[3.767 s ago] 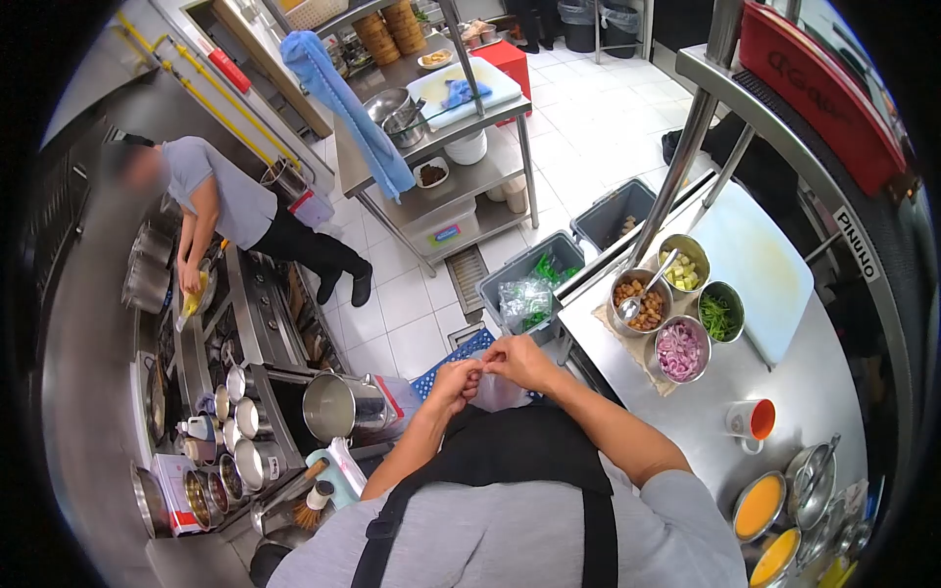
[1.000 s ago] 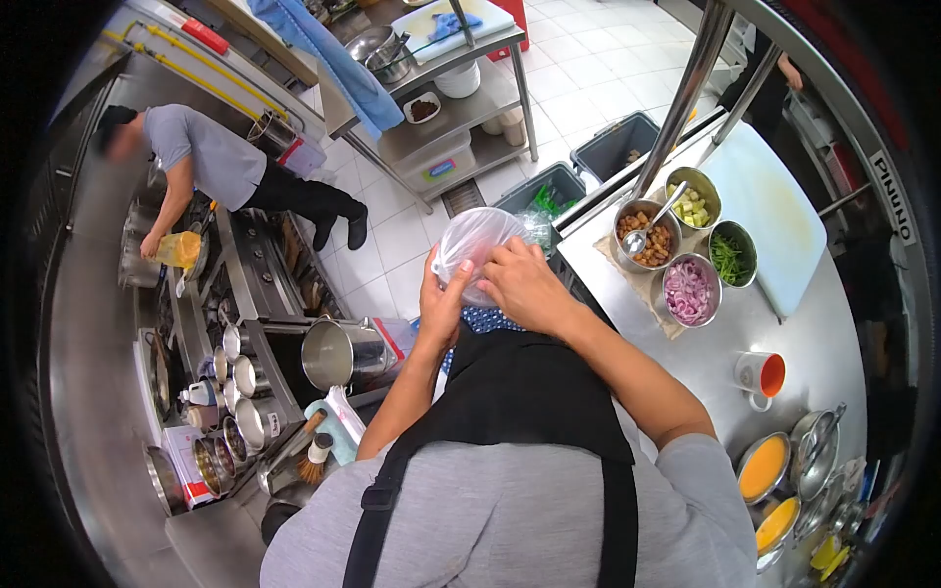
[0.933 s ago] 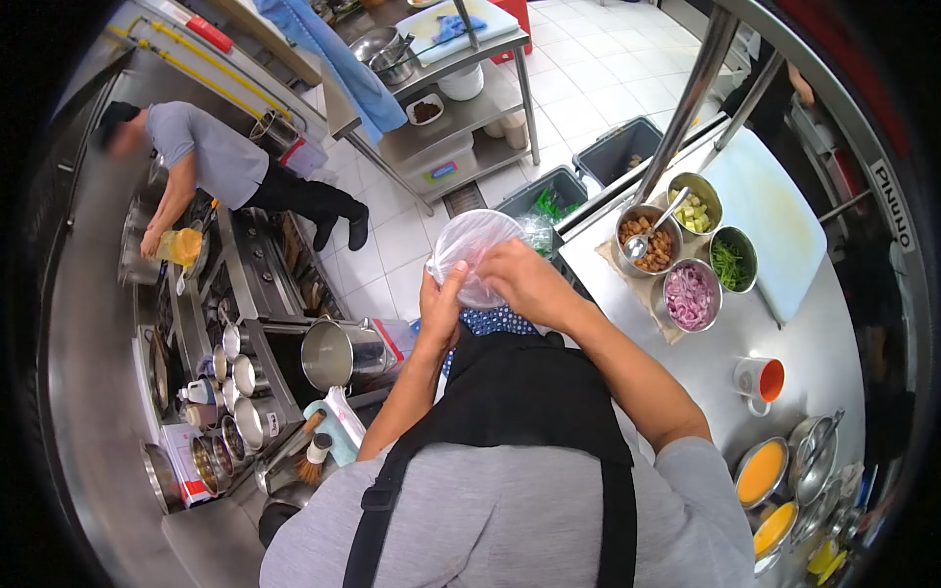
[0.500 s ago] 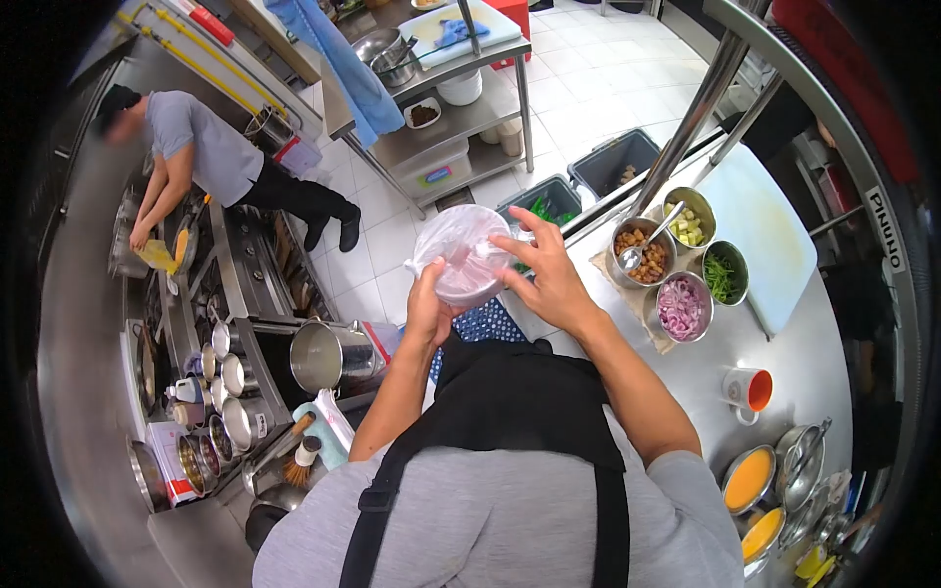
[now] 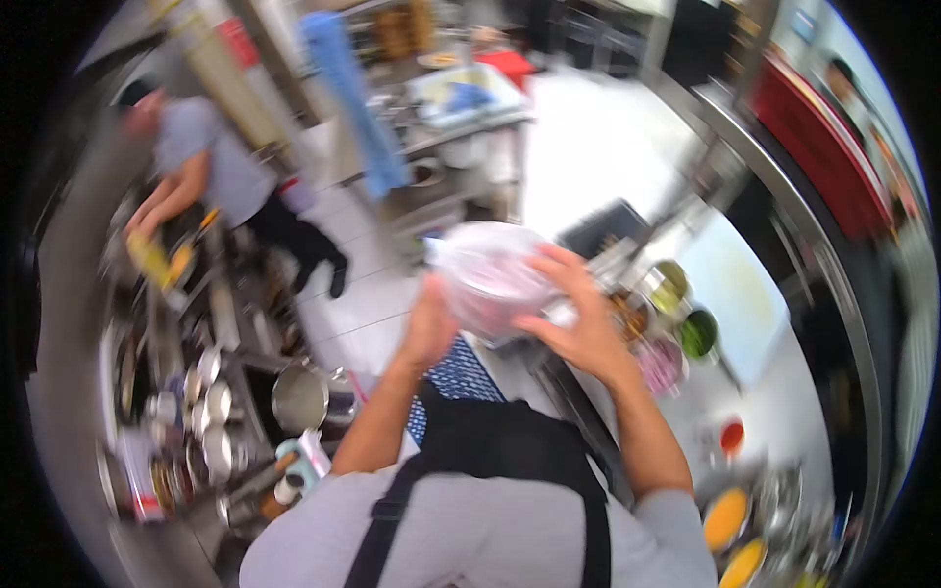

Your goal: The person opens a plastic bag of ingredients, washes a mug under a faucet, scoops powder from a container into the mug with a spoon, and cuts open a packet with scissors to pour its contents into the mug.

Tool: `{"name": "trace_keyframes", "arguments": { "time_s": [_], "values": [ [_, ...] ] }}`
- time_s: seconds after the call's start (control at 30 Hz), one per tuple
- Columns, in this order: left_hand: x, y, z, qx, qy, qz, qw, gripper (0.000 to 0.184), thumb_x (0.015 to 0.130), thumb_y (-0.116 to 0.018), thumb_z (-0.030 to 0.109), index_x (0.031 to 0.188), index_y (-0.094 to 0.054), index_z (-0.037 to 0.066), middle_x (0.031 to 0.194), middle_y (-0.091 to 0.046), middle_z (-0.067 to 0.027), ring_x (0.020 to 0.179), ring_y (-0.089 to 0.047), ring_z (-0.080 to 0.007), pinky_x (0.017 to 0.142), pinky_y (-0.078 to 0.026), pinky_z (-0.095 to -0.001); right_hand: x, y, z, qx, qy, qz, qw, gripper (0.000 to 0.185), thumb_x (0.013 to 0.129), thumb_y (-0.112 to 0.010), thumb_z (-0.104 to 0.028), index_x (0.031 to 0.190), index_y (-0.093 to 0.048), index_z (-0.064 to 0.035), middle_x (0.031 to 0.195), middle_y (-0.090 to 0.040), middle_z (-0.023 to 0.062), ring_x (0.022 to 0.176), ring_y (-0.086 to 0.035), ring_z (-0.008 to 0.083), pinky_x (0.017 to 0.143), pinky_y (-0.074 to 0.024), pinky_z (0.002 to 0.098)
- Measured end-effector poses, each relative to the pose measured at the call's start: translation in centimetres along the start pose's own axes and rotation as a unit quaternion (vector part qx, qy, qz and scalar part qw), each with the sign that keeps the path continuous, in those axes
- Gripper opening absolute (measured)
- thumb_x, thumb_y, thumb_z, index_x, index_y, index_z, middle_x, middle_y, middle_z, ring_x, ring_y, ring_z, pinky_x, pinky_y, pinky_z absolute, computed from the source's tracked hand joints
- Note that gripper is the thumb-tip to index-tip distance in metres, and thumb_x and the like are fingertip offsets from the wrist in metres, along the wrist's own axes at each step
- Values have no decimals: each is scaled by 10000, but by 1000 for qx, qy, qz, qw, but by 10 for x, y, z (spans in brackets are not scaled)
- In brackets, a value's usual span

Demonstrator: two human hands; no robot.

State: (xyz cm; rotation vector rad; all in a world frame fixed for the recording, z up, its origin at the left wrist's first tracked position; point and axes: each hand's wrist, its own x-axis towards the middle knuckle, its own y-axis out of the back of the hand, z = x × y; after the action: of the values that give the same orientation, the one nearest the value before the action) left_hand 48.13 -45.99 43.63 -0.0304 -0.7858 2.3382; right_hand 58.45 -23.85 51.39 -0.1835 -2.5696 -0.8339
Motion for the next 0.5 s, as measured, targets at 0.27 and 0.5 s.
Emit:
{"name": "trace_keyframes", "arguments": {
  "time_s": [0.27, 0.5],
  "values": [
    [11, -22, 10, -62, -2, -59, 996, 738, 1087, -525, 394, 1644, -146, 91, 1500, -480, -59, 1270, -526, -161, 949, -538, -351, -4, 31, -24, 98, 3, 88, 991, 268, 824, -651, 74, 1064, -616, -39, 1443, -536, 198, 1331, -528, 297, 1090, -447, 415],
    [9, -28, 22, -131, -29, -74, 988, 717, 1034, -576, 457, 1555, -317, 38, 1518, -485, -211, 1403, -498, -348, 1143, -443, -525, -3, 60, -55, 51, 34, 94, 994, 285, 788, -779, 37, 1025, -678, -82, 1327, -625, 119, 1226, -593, 264, 1010, -466, 369]
  ]
}}
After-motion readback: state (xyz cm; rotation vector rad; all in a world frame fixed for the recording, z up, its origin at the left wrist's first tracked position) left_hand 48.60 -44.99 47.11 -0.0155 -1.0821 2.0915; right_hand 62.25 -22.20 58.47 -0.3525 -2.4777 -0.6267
